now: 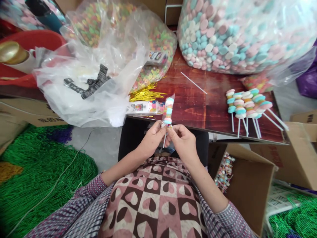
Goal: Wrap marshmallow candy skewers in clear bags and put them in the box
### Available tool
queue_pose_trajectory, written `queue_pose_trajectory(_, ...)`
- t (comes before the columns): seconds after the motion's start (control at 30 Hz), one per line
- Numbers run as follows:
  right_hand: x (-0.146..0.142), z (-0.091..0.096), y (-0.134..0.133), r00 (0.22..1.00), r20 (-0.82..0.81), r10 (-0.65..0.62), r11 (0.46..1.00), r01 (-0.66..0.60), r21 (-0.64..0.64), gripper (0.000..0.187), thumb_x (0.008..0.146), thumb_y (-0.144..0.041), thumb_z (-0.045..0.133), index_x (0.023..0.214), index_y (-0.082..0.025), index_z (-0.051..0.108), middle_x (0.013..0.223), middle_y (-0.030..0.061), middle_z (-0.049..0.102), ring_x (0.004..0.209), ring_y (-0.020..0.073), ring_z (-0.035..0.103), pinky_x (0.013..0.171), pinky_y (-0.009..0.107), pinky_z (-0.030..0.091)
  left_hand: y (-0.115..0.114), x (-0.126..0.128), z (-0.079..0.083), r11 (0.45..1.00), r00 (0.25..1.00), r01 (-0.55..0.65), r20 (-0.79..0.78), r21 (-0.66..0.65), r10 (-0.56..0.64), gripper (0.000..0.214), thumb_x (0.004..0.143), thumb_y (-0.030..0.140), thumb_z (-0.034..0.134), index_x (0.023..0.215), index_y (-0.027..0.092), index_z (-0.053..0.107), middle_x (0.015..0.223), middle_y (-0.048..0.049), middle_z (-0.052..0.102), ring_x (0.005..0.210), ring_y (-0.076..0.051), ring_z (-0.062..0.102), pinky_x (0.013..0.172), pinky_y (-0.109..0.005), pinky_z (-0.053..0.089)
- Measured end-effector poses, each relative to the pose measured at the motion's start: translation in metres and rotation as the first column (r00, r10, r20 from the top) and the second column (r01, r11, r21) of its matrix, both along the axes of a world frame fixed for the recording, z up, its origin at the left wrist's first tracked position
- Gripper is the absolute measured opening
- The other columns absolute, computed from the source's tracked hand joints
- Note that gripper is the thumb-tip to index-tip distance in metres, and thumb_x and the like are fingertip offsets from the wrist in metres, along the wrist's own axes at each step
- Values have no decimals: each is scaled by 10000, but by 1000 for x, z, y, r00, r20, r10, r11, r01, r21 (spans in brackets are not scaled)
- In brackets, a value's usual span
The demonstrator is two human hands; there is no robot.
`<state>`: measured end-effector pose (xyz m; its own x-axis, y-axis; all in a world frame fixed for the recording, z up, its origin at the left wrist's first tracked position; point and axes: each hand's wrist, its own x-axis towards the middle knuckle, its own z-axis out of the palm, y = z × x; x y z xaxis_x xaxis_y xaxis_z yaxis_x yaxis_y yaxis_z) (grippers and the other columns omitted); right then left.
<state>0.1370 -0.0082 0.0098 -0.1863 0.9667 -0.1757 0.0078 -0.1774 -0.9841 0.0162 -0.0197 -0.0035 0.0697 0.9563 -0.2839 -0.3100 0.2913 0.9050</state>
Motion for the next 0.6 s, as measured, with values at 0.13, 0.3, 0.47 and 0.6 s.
queue_pose_trajectory(0.13, 1, 0, -1, 989, 145, -28, 981, 0, 193, 200, 878, -365, 637, 756, -214, 589, 617, -32, 575, 530, 131, 576, 552, 290, 493, -2, -1, -4, 1000, 1000, -16, 18, 1, 16, 271, 901, 472, 525, 948, 209, 483, 609, 58, 568, 458, -87, 539, 469, -205, 454)
queue_pose_trajectory(0.3, 5, 4, -2, 915, 398, -60, 912, -112, 396, 248, 919, -321, 550, 694, -224, 591, 663, -1, 609, 604, 142, 561, 626, 290, 479, -1, -1, -3, 996, 996, -69, 55, -51, 72, 274, 900, 476, 516, 932, 204, 501, 574, 61, 555, 437, -89, 529, 440, -194, 423)
queue_pose_trajectory(0.47, 7, -1, 3, 885, 451, -119, 926, -66, 373, 269, 918, -305, 511, 676, -209, 578, 630, -13, 567, 583, 131, 501, 600, 271, 418, 0, -2, 2, 1000, 990, -31, -135, -5, 30, 288, 888, 500, 534, 928, 217, 495, 628, 59, 581, 483, -82, 542, 487, -195, 431)
queue_pose_trajectory(0.6, 8, -3, 4, 885, 450, -116, 943, -44, 330, 282, 916, -295, 481, 665, -202, 568, 632, -11, 563, 594, 130, 494, 596, 268, 399, 2, -8, 7, 999, 934, -22, -355, 44, 37, 230, 908, 434, 518, 844, 213, 519, 551, 66, 535, 472, -87, 528, 505, -194, 413)
